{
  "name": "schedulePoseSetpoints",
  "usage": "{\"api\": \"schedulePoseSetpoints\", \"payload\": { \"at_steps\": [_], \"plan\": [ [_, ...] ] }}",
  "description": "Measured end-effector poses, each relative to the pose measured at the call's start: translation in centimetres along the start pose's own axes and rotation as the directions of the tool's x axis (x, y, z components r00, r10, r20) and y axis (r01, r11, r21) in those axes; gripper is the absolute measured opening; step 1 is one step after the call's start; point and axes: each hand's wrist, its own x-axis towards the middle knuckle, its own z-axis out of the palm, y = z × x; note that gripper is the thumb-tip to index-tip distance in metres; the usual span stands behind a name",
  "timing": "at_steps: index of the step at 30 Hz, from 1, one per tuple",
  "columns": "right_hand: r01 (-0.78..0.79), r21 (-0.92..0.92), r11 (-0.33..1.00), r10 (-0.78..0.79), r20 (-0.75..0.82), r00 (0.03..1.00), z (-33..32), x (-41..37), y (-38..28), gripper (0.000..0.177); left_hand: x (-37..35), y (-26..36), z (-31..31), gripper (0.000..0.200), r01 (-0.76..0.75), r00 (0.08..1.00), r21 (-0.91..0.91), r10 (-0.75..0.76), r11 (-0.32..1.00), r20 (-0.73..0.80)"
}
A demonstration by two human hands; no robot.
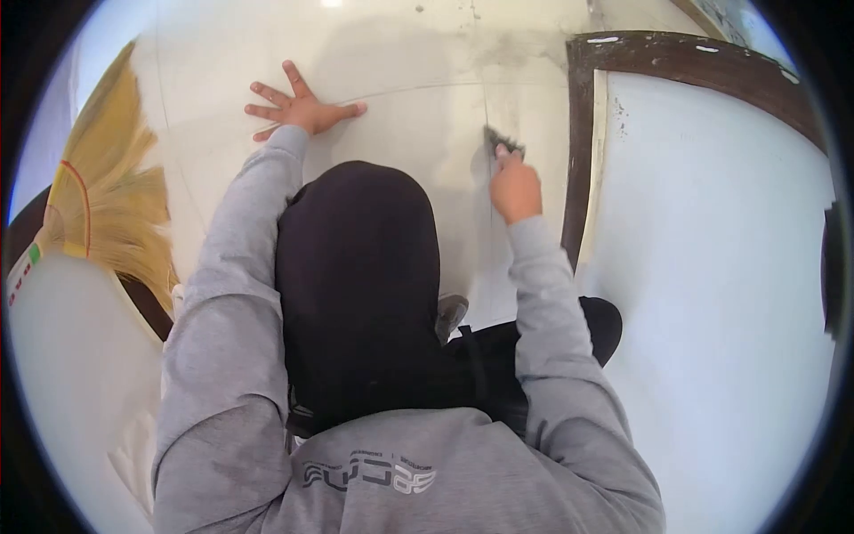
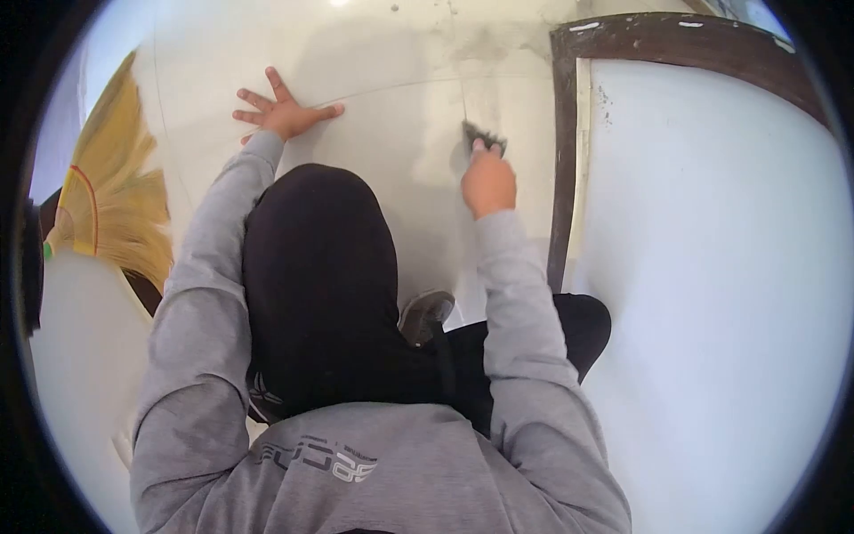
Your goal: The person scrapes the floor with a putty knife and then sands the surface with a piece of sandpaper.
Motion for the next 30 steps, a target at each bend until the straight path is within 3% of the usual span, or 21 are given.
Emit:
{"api": "schedulePoseSetpoints", "payload": {
  "at_steps": [6,8,10,11,13,18,21,23,26,29,30],
  "plan": [
    [-0.057,0.087,0.995,0.068,-0.120,0.990,0.8,2.7,-1.1,0.039,-0.4,-0.3,0.2,0.157,-0.033,0.999,0.010,0.033,0.999,-0.025],
    [-0.087,0.100,0.991,0.097,-0.096,0.991,-0.5,1.6,-1.8,0.039,-0.1,-0.2,0.1,0.157,-0.034,0.999,0.003,0.034,0.999,-0.015],
    [0.003,0.000,1.000,-0.003,0.059,0.998,-0.9,1.1,-1.7,0.039,0.3,-0.2,-0.4,0.157,-0.018,1.000,-0.014,0.018,1.000,0.000],
    [0.006,-0.005,1.000,-0.005,0.063,0.998,-0.5,1.2,-2.0,0.039,0.4,-0.2,-0.2,0.157,-0.027,1.000,-0.014,0.027,1.000,-0.012],
    [-0.022,-0.009,1.000,0.021,-0.098,0.995,0.8,0.8,-2.5,0.040,-0.1,-0.6,0.3,0.157,-0.032,0.999,-0.002,0.032,0.999,-0.007],
    [-0.038,0.047,0.998,0.043,-0.100,0.994,-0.9,2.4,-1.7,0.041,0.2,-0.8,0.2,0.158,-0.046,0.999,-0.017,0.046,0.999,0.001],
    [-0.003,-0.016,1.000,0.004,0.076,0.997,-0.1,0.5,-1.7,0.042,-0.1,-0.6,-0.1,0.158,-0.040,0.999,-0.026,0.040,0.999,-0.002],
    [-0.003,-0.032,0.999,-0.001,-0.130,0.992,1.7,1.4,-1.3,0.041,-0.2,-0.8,0.1,0.158,-0.032,0.999,-0.018,0.032,0.999,0.004],
    [0.049,0.048,0.998,-0.036,-0.232,0.972,0.4,6.2,0.2,0.040,0.7,-0.8,0.7,0.159,-0.046,0.999,-0.006,0.046,0.999,-0.027],
    [0.053,0.101,0.993,-0.042,-0.110,0.993,-2.9,3.5,0.5,0.038,0.2,-0.7,0.5,0.159,-0.036,0.999,-0.015,0.036,0.999,-0.001],
    [0.101,0.130,0.986,-0.076,-0.182,0.980,-1.8,2.0,1.2,0.037,0.2,-0.4,0.0,0.158,-0.016,0.999,-0.024,0.017,1.000,0.028]
  ]
}}
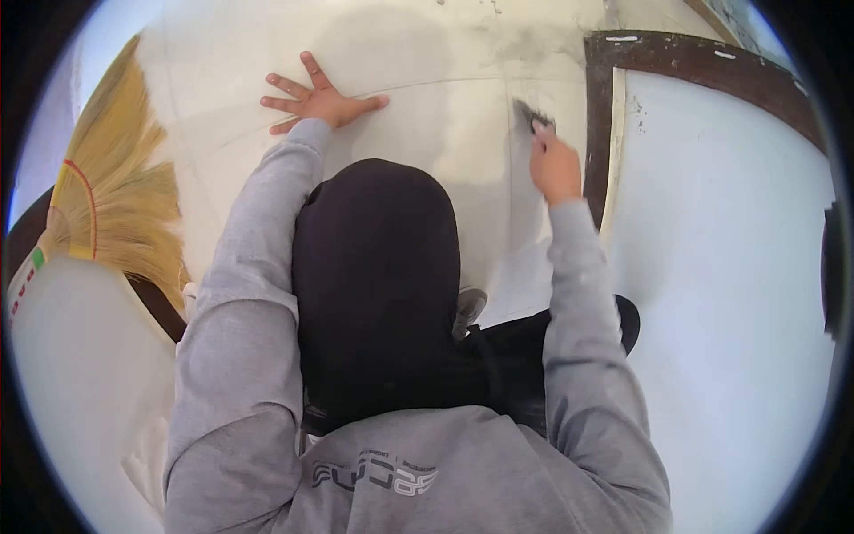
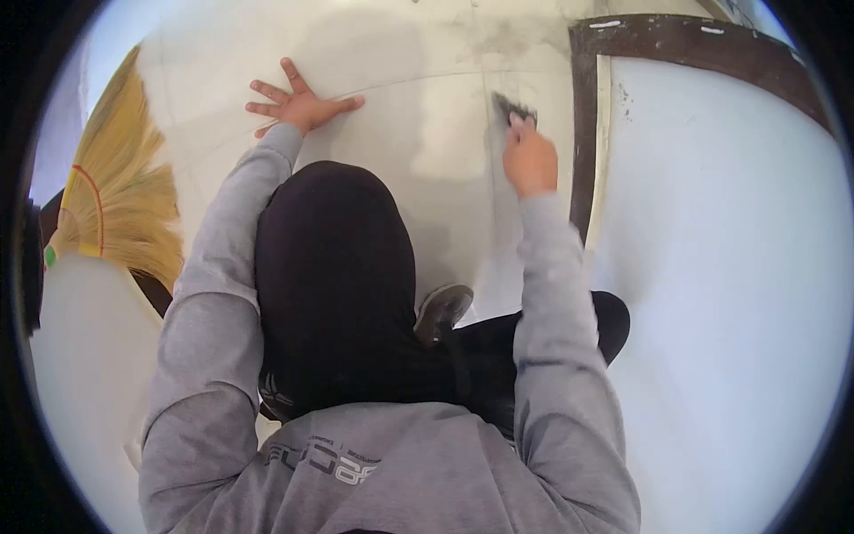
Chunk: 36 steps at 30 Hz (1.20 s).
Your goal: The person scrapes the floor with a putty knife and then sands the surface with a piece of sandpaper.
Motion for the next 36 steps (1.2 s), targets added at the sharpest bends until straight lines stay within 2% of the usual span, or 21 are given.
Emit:
{"api": "schedulePoseSetpoints", "payload": {
  "at_steps": [1,2,4,5,7,9,11,13,14,17,18,20,21,23,26,28,31,34,36],
  "plan": [
    [0.047,0.035,0.998,-0.045,-0.061,0.997,1.0,-2.1,0.7,0.036,0.0,0.1,-0.2,0.158,0.005,1.000,-0.011,-0.005,1.000,0.003],
    [0.055,0.027,0.998,-0.053,-0.054,0.997,1.5,-3.8,0.1,0.036,-0.2,0.0,-0.3,0.158,0.007,1.000,-0.001,-0.007,1.000,-0.002],
    [0.006,0.047,0.999,-0.009,0.053,0.999,2.7,-6.5,-2.5,0.036,-0.3,0.1,0.0,0.159,0.004,1.000,0.013,-0.004,1.000,-0.002],
    [0.004,0.049,0.999,-0.007,0.054,0.999,3.0,-5.6,-2.8,0.036,-0.1,0.1,0.0,0.159,0.013,1.000,0.014,-0.013,1.000,0.000],
    [-0.002,-0.056,0.998,-0.001,-0.070,0.998,3.9,-1.3,-3.5,0.036,0.1,0.3,-0.3,0.159,0.020,1.000,0.024,-0.020,1.000,-0.010],
    [-0.016,-0.064,0.998,0.013,-0.052,0.999,3.1,2.5,-3.9,0.037,-0.2,0.2,-0.1,0.159,0.018,1.000,0.026,-0.019,0.999,0.011],
    [-0.032,-0.089,0.996,0.029,-0.034,0.999,1.5,2.8,-3.7,0.037,-0.1,0.2,0.0,0.159,0.015,1.000,0.029,-0.016,0.999,0.013],
    [-0.026,-0.089,0.996,0.044,0.211,0.977,-0.2,1.1,-4.0,0.037,0.0,0.3,-0.3,0.159,0.027,1.000,0.010,-0.027,1.000,0.009],
    [-0.012,-0.097,0.995,0.033,0.213,0.976,0.3,-0.3,-4.2,0.037,-0.1,0.3,-0.4,0.159,0.022,1.000,0.010,-0.022,1.000,0.007],
    [-0.046,-0.087,0.995,0.051,0.064,0.997,3.2,-2.9,-5.1,0.039,-0.4,0.3,-0.5,0.159,0.024,1.000,0.003,-0.024,1.000,0.002],
    [-0.049,-0.085,0.995,0.055,0.068,0.996,3.4,-1.4,-4.8,0.039,-0.5,0.3,-0.4,0.159,0.012,1.000,0.008,-0.012,1.000,-0.009],
    [0.002,-0.083,0.997,-0.006,-0.050,0.999,2.8,2.6,-3.6,0.039,-0.6,0.2,-0.3,0.158,0.013,1.000,0.018,-0.013,1.000,-0.005],
    [0.001,-0.075,0.997,-0.005,-0.059,0.998,2.2,3.5,-2.9,0.039,-0.4,0.3,-0.4,0.158,0.017,1.000,0.020,-0.017,1.000,-0.002],
    [0.131,0.007,0.991,-0.130,-0.028,0.991,0.8,4.5,-1.3,0.039,-0.2,0.2,-0.2,0.158,0.018,1.000,0.024,-0.018,1.000,-0.002],
    [0.167,-0.003,0.986,-0.167,0.013,0.986,0.1,0.5,1.6,0.038,-0.4,0.4,-0.5,0.157,0.022,1.000,0.013,-0.022,1.000,0.007],
    [0.203,-0.030,0.979,-0.198,0.105,0.974,-0.2,-2.9,3.3,0.039,-0.6,0.4,-0.6,0.157,0.025,1.000,0.010,-0.025,1.000,0.007],
    [0.195,-0.016,0.981,-0.190,0.156,0.969,-0.7,-4.0,4.3,0.038,-0.2,0.6,-0.6,0.157,0.029,1.000,0.035,-0.029,0.999,-0.001],
    [0.203,-0.094,0.975,-0.193,0.103,0.976,-0.1,-1.0,3.4,0.035,-0.3,0.6,-0.2,0.157,0.025,0.999,0.042,-0.026,0.999,0.020],
    [0.194,-0.063,0.979,-0.190,0.059,0.980,0.7,1.5,3.1,0.034,-0.2,0.6,-0.5,0.156,0.026,0.999,0.036,-0.026,0.999,0.018]
  ]
}}
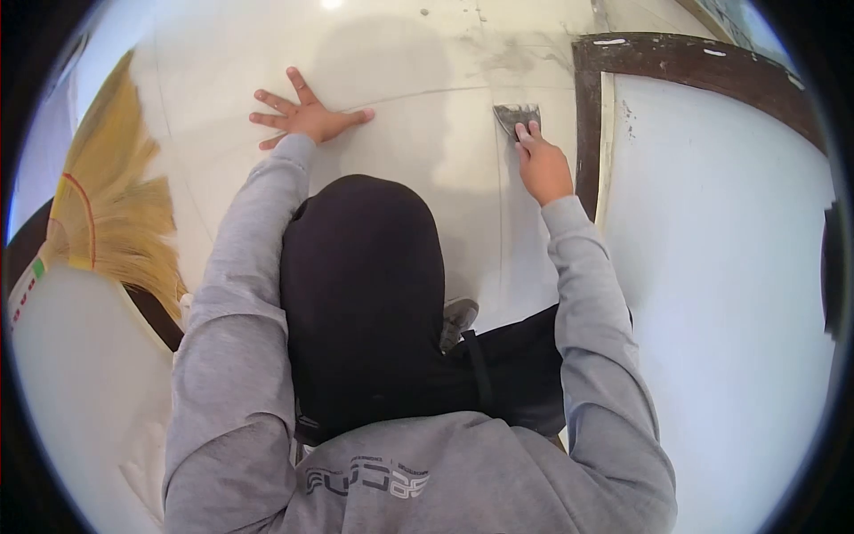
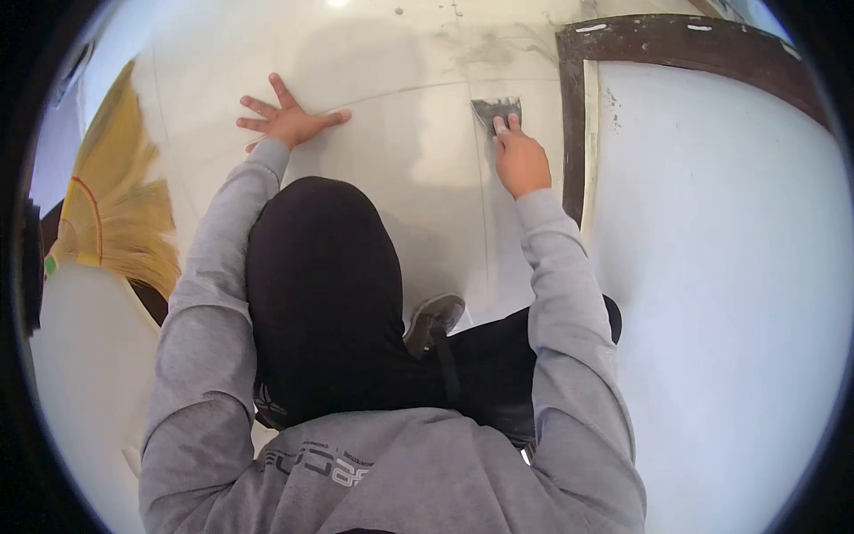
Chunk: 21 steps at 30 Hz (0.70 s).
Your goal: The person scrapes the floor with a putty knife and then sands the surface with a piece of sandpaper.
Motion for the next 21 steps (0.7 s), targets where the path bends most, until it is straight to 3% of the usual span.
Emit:
{"api": "schedulePoseSetpoints", "payload": {
  "at_steps": [2,4,8,10,14,16,21],
  "plan": [
    [-0.008,0.036,0.999,0.009,-0.053,0.999,-0.2,-0.1,0.0,0.032,-0.1,0.1,0.0,0.157,-0.007,1.000,0.012,0.007,1.000,-0.007],
    [-0.013,0.017,1.000,0.011,0.076,0.997,-1.5,-1.7,-0.2,0.032,0.1,0.3,-0.4,0.157,0.002,1.000,-0.003,-0.002,1.000,-0.013],
    [-0.028,-0.020,0.999,0.030,0.118,0.993,-0.4,-4.0,-0.1,0.035,-0.2,0.1,0.0,0.158,0.017,1.000,0.003,-0.017,1.000,0.006],
    [-0.026,-0.040,0.999,0.027,0.025,0.999,0.2,-1.8,-0.1,0.035,-0.4,0.1,0.0,0.158,0.003,1.000,0.017,-0.003,1.000,-0.004],
    [-0.053,-0.003,0.999,0.053,-0.017,0.998,-0.2,1.0,0.5,0.036,-0.2,0.2,-0.1,0.158,0.004,1.000,0.007,-0.004,1.000,-0.003],
    [-0.010,-0.034,0.999,0.013,0.100,0.995,-1.4,-0.6,0.3,0.036,0.0,0.5,-0.3,0.158,0.014,1.000,-0.012,-0.014,1.000,0.002],
    [-0.037,-0.044,0.998,0.040,0.085,0.996,0.0,-2.0,-0.9,0.036,-0.2,0.0,0.1,0.160,-0.012,1.000,-0.007,0.012,1.000,-0.019]
  ]
}}
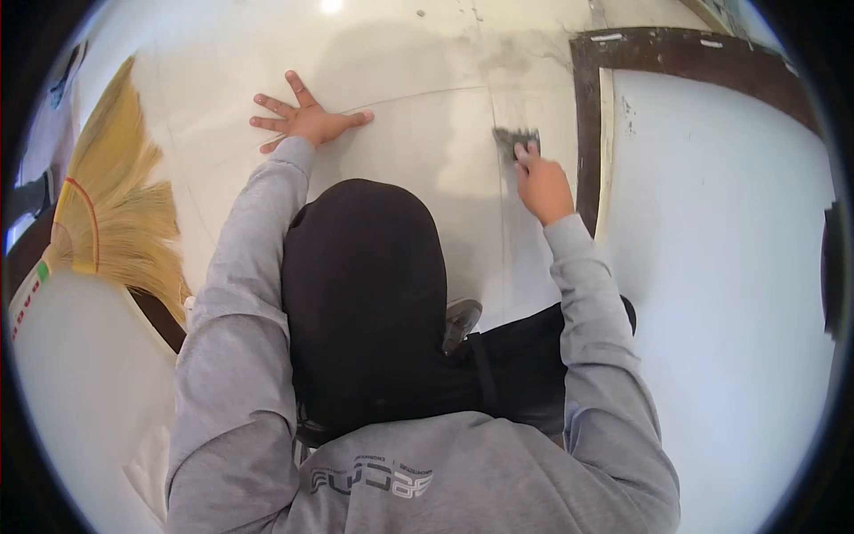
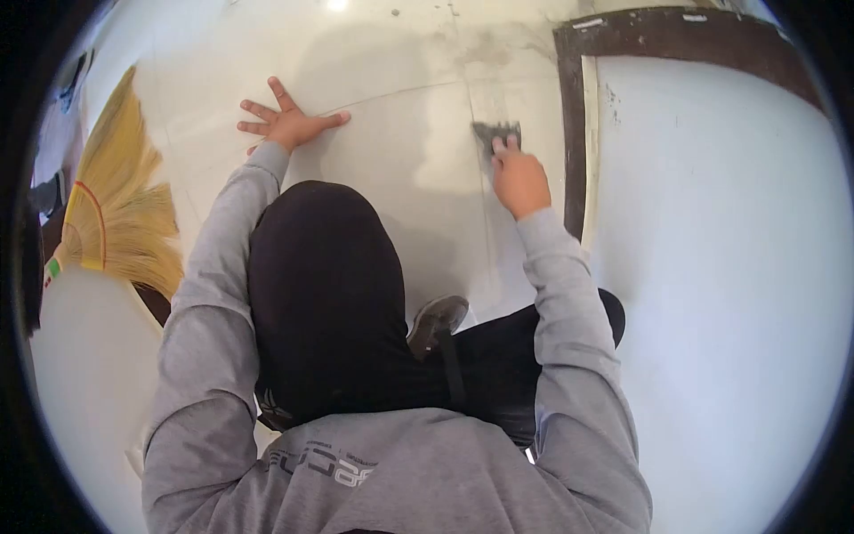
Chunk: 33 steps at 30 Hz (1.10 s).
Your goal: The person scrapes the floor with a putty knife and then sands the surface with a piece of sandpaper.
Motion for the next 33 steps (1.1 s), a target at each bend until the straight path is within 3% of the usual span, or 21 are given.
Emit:
{"api": "schedulePoseSetpoints", "payload": {
  "at_steps": [5,8,9,11,12,13,14,15,17,19,20,22,23,25,27,28,30,31,33],
  "plan": [
    [-0.025,0.049,0.999,0.034,-0.191,0.981,-0.5,4.4,0.6,0.035,0.5,0.0,0.4,0.161,-0.015,0.999,0.056,0.017,0.998,-0.036],
    [-0.031,0.098,0.995,0.040,-0.097,0.994,-0.8,3.4,1.1,0.037,1.3,-0.5,-0.3,0.159,0.001,0.998,0.042,-0.004,0.999,0.061],
    [-0.022,0.120,0.993,0.039,-0.143,0.989,-1.0,2.3,1.5,0.037,1.5,-1.1,-1.3,0.150,-0.039,0.995,0.030,0.036,0.999,0.089],
    [-0.134,0.249,0.959,0.191,-0.222,0.956,-0.9,-1.3,2.3,0.050,2.4,-1.6,-4.6,0.141,-0.085,0.991,0.033,0.081,0.996,0.104],
    [-0.132,0.267,0.955,0.195,-0.226,0.954,-0.5,-2.5,2.9,0.050,3.6,-1.6,-6.8,0.127,-0.122,0.951,-0.123,0.152,0.985,0.271],
    [-0.252,0.302,0.919,0.327,-0.230,0.916,-0.8,-3.0,3.6,0.059,1.5,-0.1,-9.3,0.114,-0.134,0.880,-0.290,0.248,0.948,0.406],
    [-0.364,0.338,0.868,0.450,-0.224,0.864,-1.1,-3.1,4.2,0.069,-0.8,1.8,-10.5,0.094,-0.205,0.918,-0.283,0.284,0.937,0.276],
    [-0.352,0.358,0.865,0.447,-0.232,0.864,-1.9,-3.4,4.5,0.069,-3.8,4.2,-12.6,0.097,-0.296,0.901,-0.242,0.354,0.924,0.252],
    [-0.509,0.630,0.587,0.465,0.252,0.848,-4.4,-3.2,5.1,0.076,-9.1,10.2,-15.8,0.093,-0.451,0.864,-0.061,0.453,0.890,0.221],
    [-0.453,0.694,0.559,0.457,0.198,0.867,-2.5,-2.0,5.1,0.069,-15.8,16.4,-17.2,0.092,-0.561,0.813,-0.031,0.558,0.827,0.169],
    [-0.429,0.727,0.536,0.432,0.200,0.880,-2.4,-1.5,4.5,0.067,-19.0,18.9,-17.0,0.090,-0.597,0.773,-0.158,0.617,0.786,0.149],
    [-0.404,0.762,0.506,0.400,0.207,0.893,-0.6,-0.3,3.7,0.066,-20.2,22.3,-13.4,0.082,-0.497,0.763,-0.503,0.632,0.707,0.134],
    [-0.394,0.730,0.559,0.399,0.180,0.899,1.2,0.9,3.7,0.061,-19.4,23.4,-10.5,0.080,-0.447,0.770,-0.567,0.620,0.692,0.149],
    [-0.396,0.687,0.608,0.405,0.161,0.900,2.6,1.8,4.1,0.057,-18.0,23.3,-2.6,0.078,-0.436,0.845,-0.521,0.533,0.734,0.045],
    [-0.399,0.823,0.405,0.366,0.254,0.895,2.7,1.3,4.3,0.048,-14.2,19.6,7.8,0.075,-0.502,0.865,-0.439,0.438,0.745,-0.245],
    [-0.417,0.813,0.407,0.373,0.268,0.888,1.9,1.0,4.5,0.048,-13.2,17.6,12.2,0.076,-0.383,0.923,-0.538,0.337,0.751,-0.187],
    [-0.585,0.509,0.632,0.243,0.586,0.773,0.2,0.5,4.8,0.033,-14.4,14.5,17.0,0.078,0.010,0.979,-0.677,0.131,0.736,0.157],
    [-0.595,0.483,0.643,0.251,0.601,0.759,0.9,0.0,4.7,0.033,-15.9,14.1,18.5,0.081,0.184,0.955,-0.734,0.057,0.653,0.290],
    [-0.698,0.518,0.495,0.341,0.623,0.704,2.3,-1.3,4.8,0.041,-19.5,14.8,19.5,0.074,0.388,0.867,-0.740,0.056,0.549,0.496]
  ]
}}
